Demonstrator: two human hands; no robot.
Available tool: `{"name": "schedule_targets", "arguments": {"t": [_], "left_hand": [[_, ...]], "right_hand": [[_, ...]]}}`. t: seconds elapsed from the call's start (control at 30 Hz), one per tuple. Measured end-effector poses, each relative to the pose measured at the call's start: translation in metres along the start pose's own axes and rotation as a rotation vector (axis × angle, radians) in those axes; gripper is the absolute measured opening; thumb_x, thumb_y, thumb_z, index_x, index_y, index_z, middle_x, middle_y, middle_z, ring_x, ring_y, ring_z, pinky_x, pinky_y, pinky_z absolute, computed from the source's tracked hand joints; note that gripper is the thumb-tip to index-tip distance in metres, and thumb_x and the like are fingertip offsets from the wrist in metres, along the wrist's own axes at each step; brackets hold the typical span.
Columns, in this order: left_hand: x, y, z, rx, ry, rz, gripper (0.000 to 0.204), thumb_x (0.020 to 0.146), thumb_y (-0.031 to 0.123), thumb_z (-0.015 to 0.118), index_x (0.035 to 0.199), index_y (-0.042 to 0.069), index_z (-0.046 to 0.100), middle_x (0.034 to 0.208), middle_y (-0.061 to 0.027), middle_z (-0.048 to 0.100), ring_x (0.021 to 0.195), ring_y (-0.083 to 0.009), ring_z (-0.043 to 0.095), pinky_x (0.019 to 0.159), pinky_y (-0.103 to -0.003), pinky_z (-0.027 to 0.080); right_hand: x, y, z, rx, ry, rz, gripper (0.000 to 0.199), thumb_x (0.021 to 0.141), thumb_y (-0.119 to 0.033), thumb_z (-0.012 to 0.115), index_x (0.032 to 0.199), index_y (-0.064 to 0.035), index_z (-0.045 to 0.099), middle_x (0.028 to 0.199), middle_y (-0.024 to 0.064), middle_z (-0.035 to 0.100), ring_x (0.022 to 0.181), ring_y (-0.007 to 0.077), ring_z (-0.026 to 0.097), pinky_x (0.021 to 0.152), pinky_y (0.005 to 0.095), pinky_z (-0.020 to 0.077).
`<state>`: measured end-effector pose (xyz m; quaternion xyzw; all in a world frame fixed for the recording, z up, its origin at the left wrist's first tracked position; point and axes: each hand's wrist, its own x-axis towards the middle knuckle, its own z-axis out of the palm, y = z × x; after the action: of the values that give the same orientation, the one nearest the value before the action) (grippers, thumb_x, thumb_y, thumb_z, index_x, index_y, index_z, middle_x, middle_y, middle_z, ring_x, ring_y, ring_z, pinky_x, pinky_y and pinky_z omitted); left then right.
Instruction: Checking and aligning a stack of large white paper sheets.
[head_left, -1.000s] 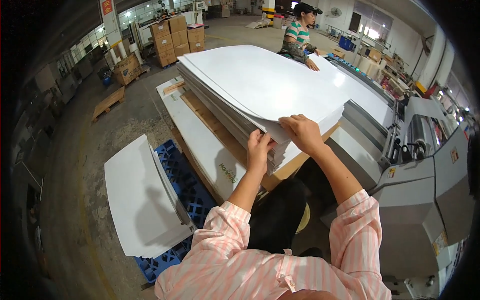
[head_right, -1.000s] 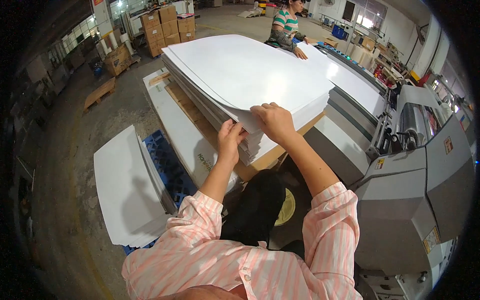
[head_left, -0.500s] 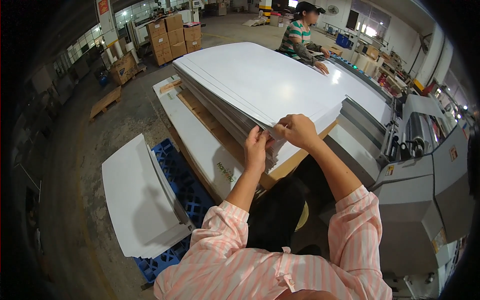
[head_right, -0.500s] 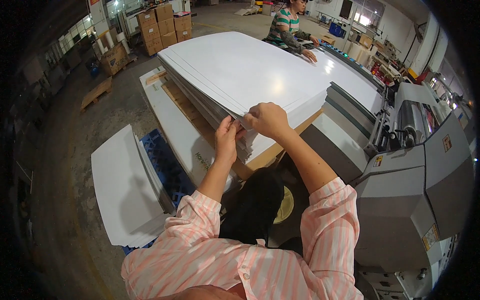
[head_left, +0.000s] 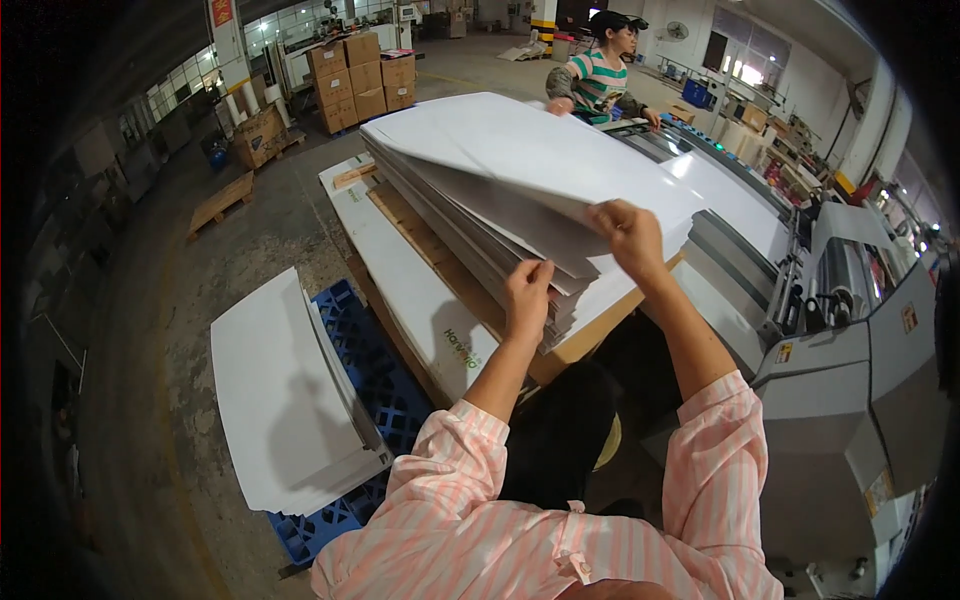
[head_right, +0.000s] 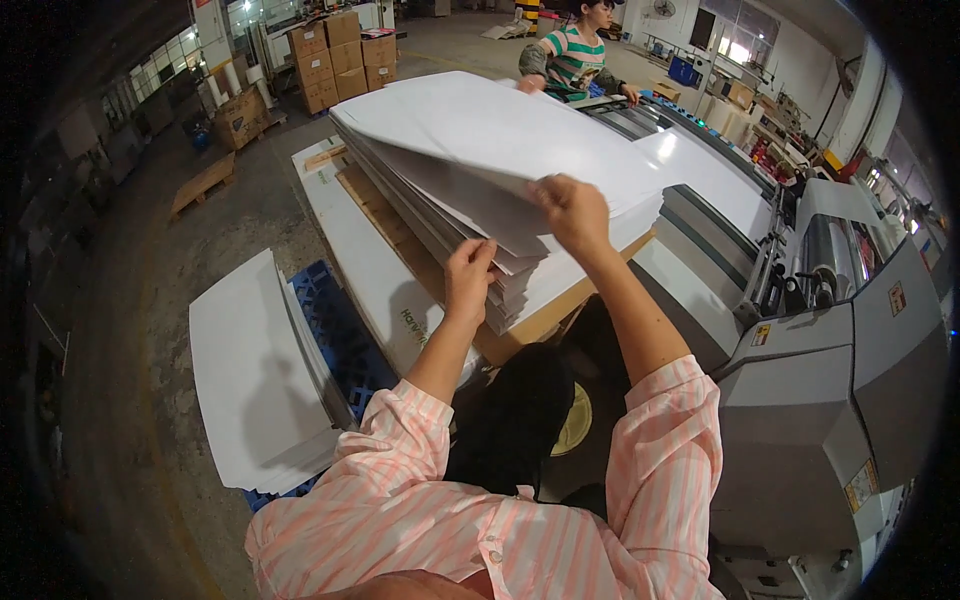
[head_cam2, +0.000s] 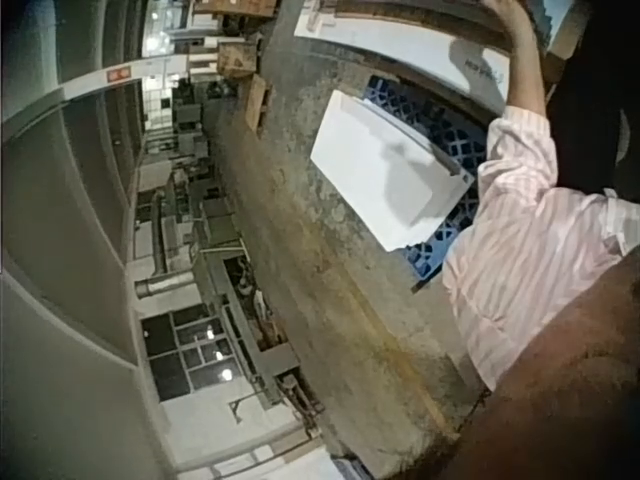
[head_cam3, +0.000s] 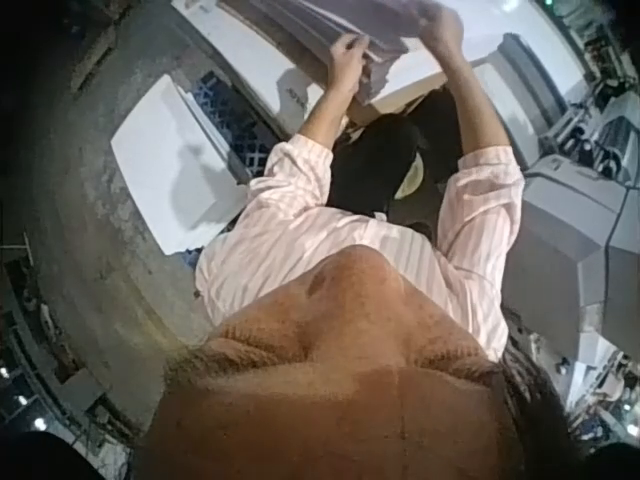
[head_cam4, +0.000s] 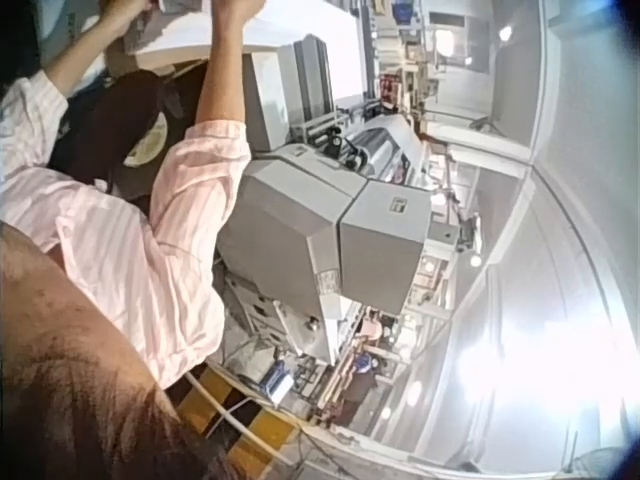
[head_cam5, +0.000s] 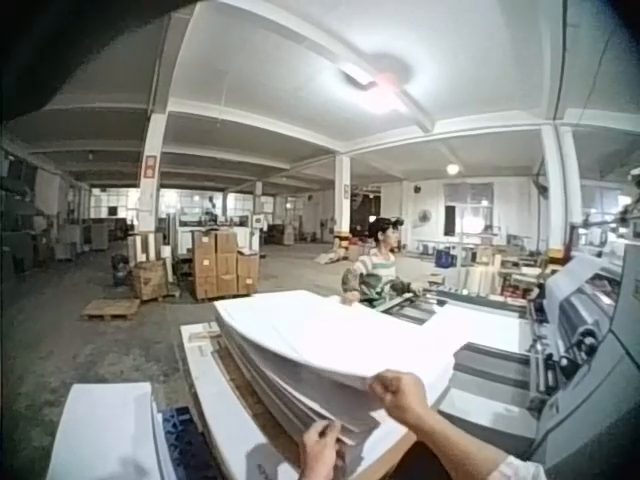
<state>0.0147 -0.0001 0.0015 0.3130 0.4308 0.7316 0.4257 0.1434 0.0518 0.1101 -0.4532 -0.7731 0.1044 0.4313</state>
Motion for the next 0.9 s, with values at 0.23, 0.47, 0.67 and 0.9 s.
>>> {"name": "schedule_targets", "arguments": {"t": [0.23,0.47,0.67,0.9], "left_hand": [[-0.001,-0.008,-0.004,0.118,-0.223,-0.027,0.012,0.084,0.012,0.053,0.077,0.003,0.058,0.070,0.0025,0.052,0.064,-0.0073,0.045,0.058,-0.022,0.036],[-0.007,0.002,0.002,0.010,-0.142,0.016,0.020,0.085,0.016,0.055,0.095,0.000,0.061,0.073,0.0013,0.054,0.067,-0.0072,0.047,0.063,-0.022,0.040],[-0.003,-0.002,-0.003,0.155,-0.201,0.099,0.032,0.086,0.014,0.056,0.115,0.003,0.055,0.080,-0.0022,0.056,0.071,-0.0086,0.051,0.062,-0.022,0.043],[-0.008,-0.003,0.000,-0.317,-0.075,-0.039,0.059,0.089,0.015,0.050,0.137,0.007,0.016,0.098,-0.0080,0.051,0.083,-0.0157,0.054,0.070,-0.029,0.049]], "right_hand": [[-0.026,-0.002,0.004,-0.257,-0.041,-0.430,0.009,0.079,-0.015,0.059,0.084,-0.0096,0.064,0.074,0.0044,0.059,0.071,0.0236,0.056,0.061,0.0333,0.0462],[-0.040,0.006,0.014,-0.294,-0.241,-0.397,0.022,0.081,-0.023,0.055,0.100,-0.0137,0.063,0.086,0.0065,0.062,0.079,0.0248,0.057,0.067,0.0353,0.0475],[-0.022,0.011,0.013,-0.275,-0.165,-0.363,0.019,0.081,-0.024,0.054,0.096,-0.0166,0.064,0.078,0.0072,0.062,0.069,0.0268,0.060,0.058,0.0390,0.0476],[-0.022,0.002,0.006,-0.324,-0.040,-0.426,0.013,0.083,-0.021,0.055,0.090,-0.0141,0.063,0.073,0.0047,0.061,0.071,0.0247,0.059,0.059,0.0351,0.0477]]}}
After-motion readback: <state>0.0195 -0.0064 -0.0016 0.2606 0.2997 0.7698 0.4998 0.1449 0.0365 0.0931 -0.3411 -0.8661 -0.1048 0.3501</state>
